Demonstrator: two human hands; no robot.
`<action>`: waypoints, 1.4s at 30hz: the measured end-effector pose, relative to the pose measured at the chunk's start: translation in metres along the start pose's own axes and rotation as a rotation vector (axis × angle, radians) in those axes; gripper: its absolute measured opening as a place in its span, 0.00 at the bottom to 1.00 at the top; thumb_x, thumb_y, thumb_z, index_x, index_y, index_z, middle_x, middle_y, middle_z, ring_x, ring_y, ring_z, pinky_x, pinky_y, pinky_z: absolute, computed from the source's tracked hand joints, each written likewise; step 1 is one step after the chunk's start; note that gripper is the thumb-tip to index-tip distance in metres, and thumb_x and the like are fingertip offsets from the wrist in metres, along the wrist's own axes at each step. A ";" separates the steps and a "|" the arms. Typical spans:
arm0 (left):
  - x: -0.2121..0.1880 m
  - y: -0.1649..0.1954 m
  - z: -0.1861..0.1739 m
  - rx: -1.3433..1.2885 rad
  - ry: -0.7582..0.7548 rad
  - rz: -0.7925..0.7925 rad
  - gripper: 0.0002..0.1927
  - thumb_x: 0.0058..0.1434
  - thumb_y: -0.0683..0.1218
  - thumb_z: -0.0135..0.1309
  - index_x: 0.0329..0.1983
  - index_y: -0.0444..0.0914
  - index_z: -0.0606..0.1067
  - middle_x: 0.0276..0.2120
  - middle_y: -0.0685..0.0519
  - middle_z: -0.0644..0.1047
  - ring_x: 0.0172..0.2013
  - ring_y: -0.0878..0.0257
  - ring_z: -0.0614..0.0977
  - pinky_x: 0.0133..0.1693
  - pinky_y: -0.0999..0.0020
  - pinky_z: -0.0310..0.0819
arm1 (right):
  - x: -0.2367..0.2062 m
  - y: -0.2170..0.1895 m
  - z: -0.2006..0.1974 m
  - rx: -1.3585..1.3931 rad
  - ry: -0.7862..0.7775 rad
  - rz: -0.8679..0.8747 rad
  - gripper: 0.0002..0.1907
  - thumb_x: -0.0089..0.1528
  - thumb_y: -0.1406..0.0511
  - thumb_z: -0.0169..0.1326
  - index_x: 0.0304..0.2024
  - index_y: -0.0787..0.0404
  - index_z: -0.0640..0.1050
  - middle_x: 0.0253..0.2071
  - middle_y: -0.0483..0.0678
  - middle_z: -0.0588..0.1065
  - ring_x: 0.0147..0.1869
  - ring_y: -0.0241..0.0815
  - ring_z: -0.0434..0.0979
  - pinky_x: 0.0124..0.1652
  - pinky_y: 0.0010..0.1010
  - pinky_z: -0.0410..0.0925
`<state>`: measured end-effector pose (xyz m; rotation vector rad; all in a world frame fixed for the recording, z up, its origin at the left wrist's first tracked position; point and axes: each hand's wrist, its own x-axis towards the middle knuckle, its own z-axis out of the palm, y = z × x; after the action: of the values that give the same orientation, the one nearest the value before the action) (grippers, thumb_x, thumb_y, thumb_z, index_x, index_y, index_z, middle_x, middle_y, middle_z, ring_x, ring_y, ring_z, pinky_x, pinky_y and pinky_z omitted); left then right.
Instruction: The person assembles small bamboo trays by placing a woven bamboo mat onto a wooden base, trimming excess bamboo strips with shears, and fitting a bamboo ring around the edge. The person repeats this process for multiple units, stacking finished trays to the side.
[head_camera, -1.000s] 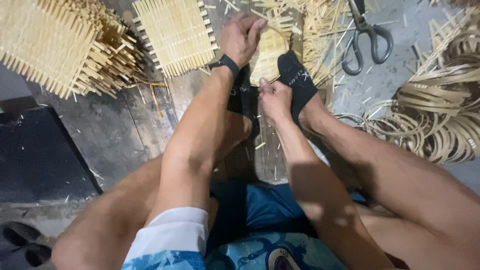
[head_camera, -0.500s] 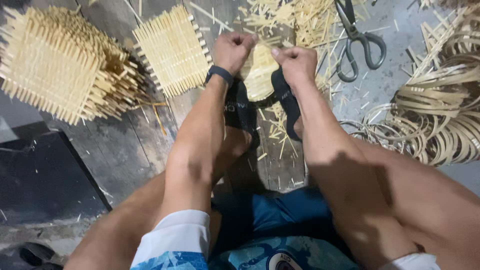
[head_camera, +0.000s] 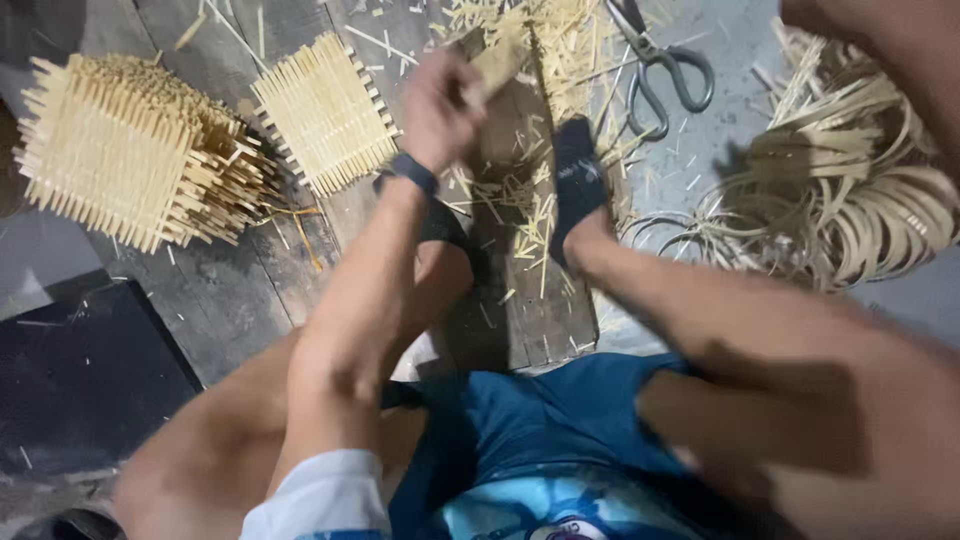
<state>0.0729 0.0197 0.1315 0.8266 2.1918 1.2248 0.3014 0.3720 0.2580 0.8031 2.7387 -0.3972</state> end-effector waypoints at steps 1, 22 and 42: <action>-0.010 0.001 0.010 0.261 -0.074 0.064 0.08 0.55 0.39 0.66 0.33 0.41 0.77 0.38 0.49 0.79 0.42 0.53 0.81 0.48 0.58 0.80 | -0.006 0.009 -0.010 -0.035 -0.059 0.051 0.20 0.75 0.55 0.51 0.48 0.67 0.82 0.35 0.66 0.79 0.37 0.61 0.81 0.39 0.51 0.72; -0.011 -0.001 0.081 0.429 0.383 0.070 0.31 0.53 0.58 0.65 0.60 0.48 0.76 0.56 0.46 0.72 0.58 0.49 0.74 0.61 0.49 0.70 | 0.067 0.045 0.198 0.310 -0.149 0.202 0.22 0.48 0.65 0.70 0.41 0.69 0.78 0.37 0.61 0.77 0.41 0.58 0.77 0.44 0.44 0.70; -0.035 -0.015 0.070 0.307 0.318 0.041 0.43 0.46 0.48 0.74 0.64 0.36 0.66 0.65 0.36 0.65 0.64 0.37 0.67 0.65 0.49 0.63 | -0.024 -0.145 0.141 1.057 -0.634 0.499 0.21 0.62 0.54 0.60 0.28 0.66 0.78 0.15 0.43 0.66 0.14 0.35 0.65 0.15 0.28 0.60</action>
<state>0.1398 0.0291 0.0889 0.8442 2.6807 1.1163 0.2639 0.1972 0.1618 1.2340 1.5385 -1.6695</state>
